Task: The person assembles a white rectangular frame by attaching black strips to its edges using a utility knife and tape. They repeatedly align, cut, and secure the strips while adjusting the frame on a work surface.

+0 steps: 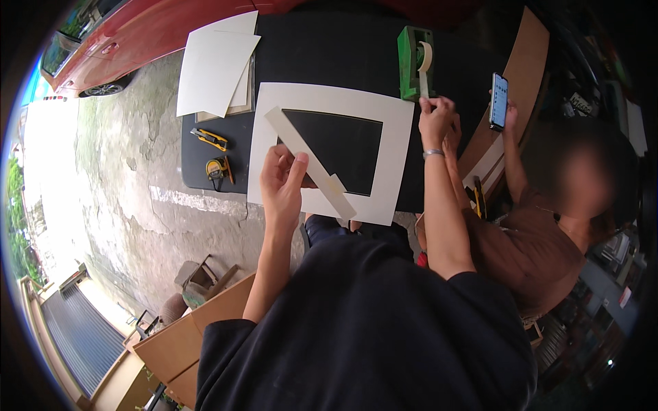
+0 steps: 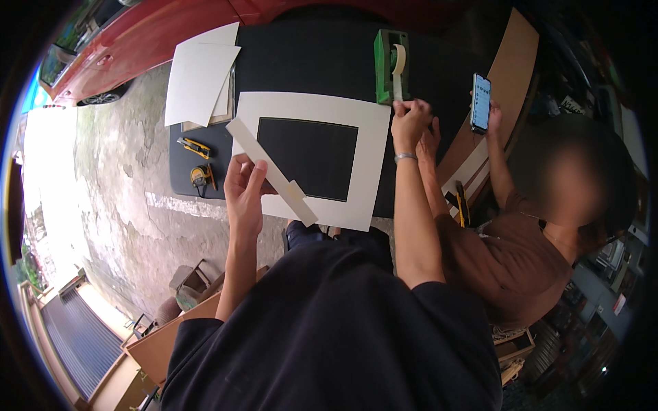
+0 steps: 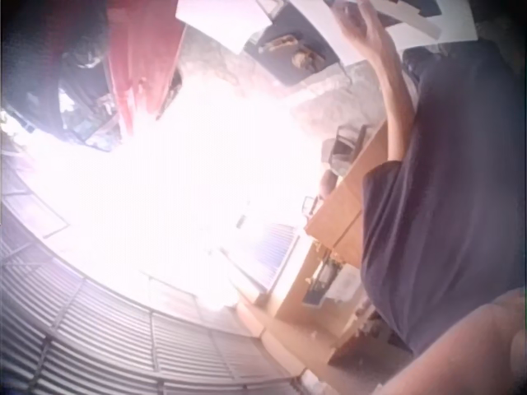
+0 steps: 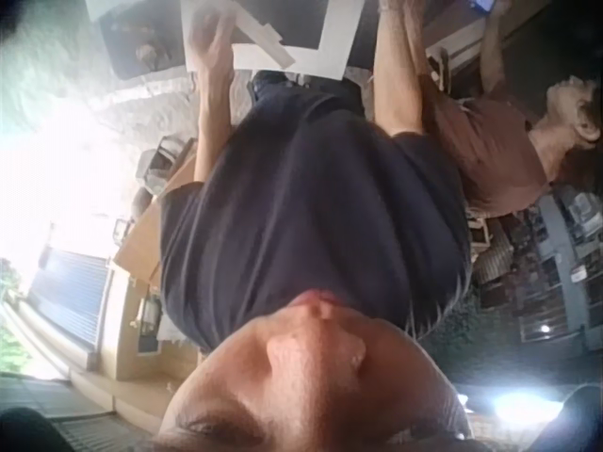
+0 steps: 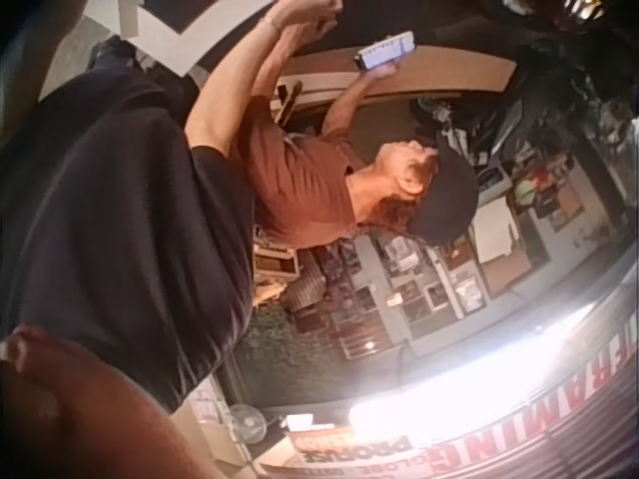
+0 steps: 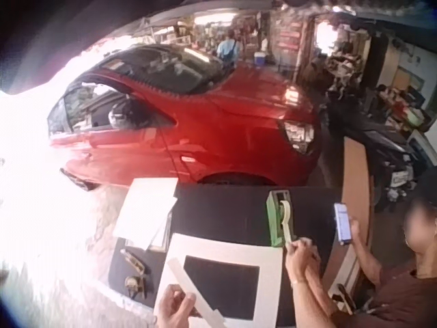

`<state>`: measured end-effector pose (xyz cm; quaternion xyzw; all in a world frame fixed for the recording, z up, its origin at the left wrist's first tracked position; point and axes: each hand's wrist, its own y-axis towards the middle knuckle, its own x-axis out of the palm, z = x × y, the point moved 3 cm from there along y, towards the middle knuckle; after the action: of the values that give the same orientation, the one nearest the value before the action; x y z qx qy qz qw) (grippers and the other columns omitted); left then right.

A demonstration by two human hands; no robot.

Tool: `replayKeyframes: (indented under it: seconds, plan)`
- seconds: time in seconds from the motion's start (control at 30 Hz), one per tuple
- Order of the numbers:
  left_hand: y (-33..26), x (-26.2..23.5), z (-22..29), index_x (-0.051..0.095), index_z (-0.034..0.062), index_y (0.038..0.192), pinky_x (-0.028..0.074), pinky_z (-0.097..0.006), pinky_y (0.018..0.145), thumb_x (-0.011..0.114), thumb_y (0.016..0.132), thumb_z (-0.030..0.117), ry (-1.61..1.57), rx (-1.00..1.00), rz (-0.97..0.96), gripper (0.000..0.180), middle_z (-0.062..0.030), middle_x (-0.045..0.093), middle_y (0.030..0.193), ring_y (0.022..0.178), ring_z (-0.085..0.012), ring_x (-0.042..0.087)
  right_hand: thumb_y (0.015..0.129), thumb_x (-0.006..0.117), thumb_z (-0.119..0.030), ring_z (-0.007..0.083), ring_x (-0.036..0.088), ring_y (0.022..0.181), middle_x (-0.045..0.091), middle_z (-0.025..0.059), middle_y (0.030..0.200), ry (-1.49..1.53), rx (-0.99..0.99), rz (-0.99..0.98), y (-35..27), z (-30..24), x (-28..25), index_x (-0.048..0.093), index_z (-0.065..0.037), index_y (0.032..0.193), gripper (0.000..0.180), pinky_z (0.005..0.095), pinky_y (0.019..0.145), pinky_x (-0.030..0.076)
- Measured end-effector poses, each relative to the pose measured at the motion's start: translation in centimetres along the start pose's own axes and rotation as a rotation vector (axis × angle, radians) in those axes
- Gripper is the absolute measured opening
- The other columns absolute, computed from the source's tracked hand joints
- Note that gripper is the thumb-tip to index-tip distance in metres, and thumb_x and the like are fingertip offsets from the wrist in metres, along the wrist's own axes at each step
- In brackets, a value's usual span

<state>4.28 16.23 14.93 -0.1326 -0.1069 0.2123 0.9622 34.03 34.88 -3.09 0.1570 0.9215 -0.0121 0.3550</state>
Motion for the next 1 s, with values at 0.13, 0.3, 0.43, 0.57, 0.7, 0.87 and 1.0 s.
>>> replayKeyframes:
  seconds: [0.13, 0.3, 0.43, 0.57, 0.7, 0.87, 1.0]
  plan:
    - [0.0, 0.2, 0.1, 0.055, -0.0008, 0.114, 0.06, -0.027, 0.063, 0.06, 0.101, 0.007, -0.011, -0.004, -0.025, 0.017, -0.0076, 0.067, 0.095, 0.081, -0.0128, 0.068, 0.09, 0.071, -0.012, 0.0348, 0.058, 0.104, 0.061, 0.0141, 0.106, -0.364, -0.252, 0.179, -1.4, -1.1, -1.2, 0.069, -0.004, 0.089, 0.009, 0.0453, 0.09, 0.048]
    - [-0.2, 0.3, -0.3, 0.055, -0.0004, 0.123, 0.059, -0.026, 0.062, 0.062, 0.099, 0.006, 0.011, -0.011, -0.102, 0.026, -0.0065, 0.065, 0.094, 0.082, -0.0118, 0.068, 0.092, 0.073, -0.009, 0.0111, 0.061, 0.07, 0.071, 0.0068, 0.09, 0.188, -0.05, -0.306, -5.7, -9.1, -4.4, 0.074, -0.001, 0.106, 0.016, 0.0251, 0.063, 0.051]
    - [-0.5, 1.2, -0.1, 0.049, -0.0013, 0.136, 0.06, -0.024, 0.062, 0.063, 0.097, 0.004, 0.012, -0.012, -0.133, 0.041, -0.0075, 0.066, 0.095, 0.082, -0.0119, 0.068, 0.092, 0.075, -0.009, 0.0061, 0.061, 0.069, 0.072, 0.0026, 0.082, 0.697, 0.161, -0.665, -10.5, -17.6, -6.8, 0.073, 0.003, 0.107, 0.02, 0.0229, 0.063, 0.051]
    - [-0.5, 2.1, 0.1, 0.046, -0.0014, 0.138, 0.062, -0.025, 0.062, 0.063, 0.097, 0.002, 0.02, -0.023, -0.19, 0.044, -0.0073, 0.065, 0.094, 0.081, -0.0122, 0.069, 0.092, 0.075, -0.01, 0.0073, 0.064, 0.072, 0.072, 0.0032, 0.082, 0.742, 0.106, -0.792, -11.7, -20.1, -6.8, 0.072, 0.001, 0.1, 0.014, 0.0233, 0.066, 0.052]
    - [-0.8, 2.4, 0.2, 0.047, -0.0015, 0.137, 0.062, -0.026, 0.06, 0.062, 0.097, 0.001, 0.055, -0.002, -0.219, 0.043, -0.0063, 0.065, 0.091, 0.079, -0.011, 0.069, 0.093, 0.075, -0.013, 0.0085, 0.066, 0.073, 0.072, 0.004, 0.081, 0.695, 0.118, -0.827, -11.8, -21.1, -6.9, 0.072, 0.001, 0.096, 0.015, 0.0229, 0.067, 0.053]
    - [-1.1, 2.4, 0.2, 0.048, -0.0015, 0.136, 0.062, -0.025, 0.061, 0.062, 0.096, 0.0, 0.068, -0.003, -0.214, 0.042, -0.0051, 0.065, 0.089, 0.077, -0.0098, 0.068, 0.094, 0.074, -0.015, 0.0078, 0.064, 0.069, 0.071, 0.0037, 0.078, 0.697, 0.152, -0.84, -12.1, -21.4, -6.9, 0.072, 0.002, 0.095, 0.018, 0.0225, 0.062, 0.051]
    - [-1.3, 2.4, 0.3, 0.049, 0.0003, 0.137, 0.06, -0.025, 0.061, 0.065, 0.096, 0.002, 0.053, -0.037, -0.208, 0.044, -0.0044, 0.064, 0.087, 0.086, -0.0099, 0.066, 0.094, 0.074, -0.016, 0.0073, 0.062, 0.066, 0.07, 0.0037, 0.076, 0.679, 0.129, -0.839, -12.1, -21.1, -6.6, 0.071, 0.002, 0.093, 0.019, 0.0223, 0.06, 0.051]
